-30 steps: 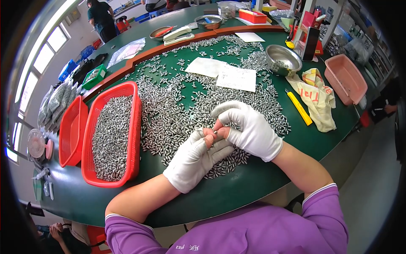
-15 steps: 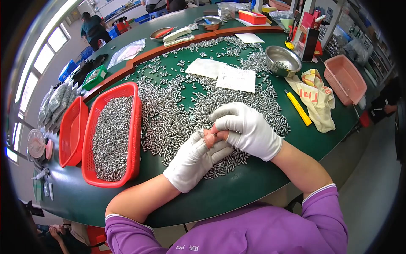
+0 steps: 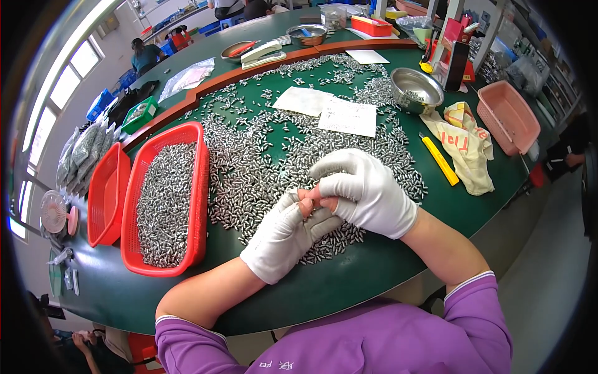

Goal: Sorting and inspecting small cylindrical metal parts at a manufacturing workbench.

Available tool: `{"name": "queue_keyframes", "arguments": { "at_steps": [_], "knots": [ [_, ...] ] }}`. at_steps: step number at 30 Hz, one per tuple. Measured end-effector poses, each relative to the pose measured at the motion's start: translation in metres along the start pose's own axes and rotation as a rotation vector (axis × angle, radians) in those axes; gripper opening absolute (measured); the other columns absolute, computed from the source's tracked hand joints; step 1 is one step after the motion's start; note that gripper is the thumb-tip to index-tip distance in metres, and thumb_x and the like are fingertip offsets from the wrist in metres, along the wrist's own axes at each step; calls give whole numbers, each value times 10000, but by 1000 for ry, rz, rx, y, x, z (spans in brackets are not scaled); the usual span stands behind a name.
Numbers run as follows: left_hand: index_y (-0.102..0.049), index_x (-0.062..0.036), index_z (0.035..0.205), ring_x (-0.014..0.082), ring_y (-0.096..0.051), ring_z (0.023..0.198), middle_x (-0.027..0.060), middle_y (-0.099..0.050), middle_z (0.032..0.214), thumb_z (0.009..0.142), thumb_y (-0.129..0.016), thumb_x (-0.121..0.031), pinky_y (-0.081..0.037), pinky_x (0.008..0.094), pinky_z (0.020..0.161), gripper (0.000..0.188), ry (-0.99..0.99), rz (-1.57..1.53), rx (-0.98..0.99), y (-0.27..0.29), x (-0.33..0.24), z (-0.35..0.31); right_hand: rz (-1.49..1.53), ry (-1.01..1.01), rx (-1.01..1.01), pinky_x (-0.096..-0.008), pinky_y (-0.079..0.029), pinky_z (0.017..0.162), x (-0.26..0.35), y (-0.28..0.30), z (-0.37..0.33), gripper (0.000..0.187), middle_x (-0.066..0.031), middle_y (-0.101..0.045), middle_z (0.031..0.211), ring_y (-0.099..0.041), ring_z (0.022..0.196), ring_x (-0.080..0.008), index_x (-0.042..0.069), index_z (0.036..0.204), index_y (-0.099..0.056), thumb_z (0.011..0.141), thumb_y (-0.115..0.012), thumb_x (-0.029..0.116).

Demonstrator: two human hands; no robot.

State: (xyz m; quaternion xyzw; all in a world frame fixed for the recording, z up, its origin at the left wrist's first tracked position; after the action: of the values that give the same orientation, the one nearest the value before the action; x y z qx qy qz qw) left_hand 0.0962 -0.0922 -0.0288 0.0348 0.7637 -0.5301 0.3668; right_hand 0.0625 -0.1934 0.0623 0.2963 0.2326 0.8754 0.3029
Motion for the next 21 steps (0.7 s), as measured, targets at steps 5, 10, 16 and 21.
{"name": "queue_keyframes", "arguments": {
  "at_steps": [5,10,16,21],
  "knots": [
    [-507,-76,1034,230,-585,1077,82,-583,1108,887,-667,-205,-441,439,1026,252,-8,-7,14,1,0,0,-9,0,10,-391,-509,767,-1,-1,0,173,-78,-649,981,-622,896,-289,90,864,-670,705,-737,111],
    [-516,-85,1037,221,-559,1118,73,-578,1117,892,-658,-210,-409,433,1058,239,-32,-27,38,1,-2,0,-27,-49,-8,-400,-502,781,-4,2,0,169,-85,-645,998,-618,921,-294,79,846,-662,697,-735,106],
    [-522,-79,1105,192,-550,1068,56,-560,1112,858,-685,-203,-400,378,1032,321,-55,-79,67,5,-2,1,-92,27,33,-439,-473,845,3,-2,1,196,-88,-617,1054,-590,1024,-319,107,779,-641,623,-760,95],
    [-505,-53,1175,162,-531,990,57,-553,1108,852,-683,-192,-423,337,965,394,-56,-160,86,3,-2,3,-79,-3,93,-457,-453,880,5,-13,0,198,-87,-614,1087,-566,1072,-325,114,767,-641,613,-766,125]
  ]
}}
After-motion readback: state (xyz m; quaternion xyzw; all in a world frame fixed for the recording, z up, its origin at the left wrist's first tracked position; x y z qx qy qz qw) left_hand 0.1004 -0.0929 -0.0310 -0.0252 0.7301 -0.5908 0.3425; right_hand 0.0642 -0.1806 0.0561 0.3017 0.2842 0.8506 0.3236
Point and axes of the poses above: each hand's wrist, its own z-axis towards the middle knuckle, its own y-axis out of the back of the hand, x = y × z, the point moved 8 cm from there along z, towards the middle knuckle
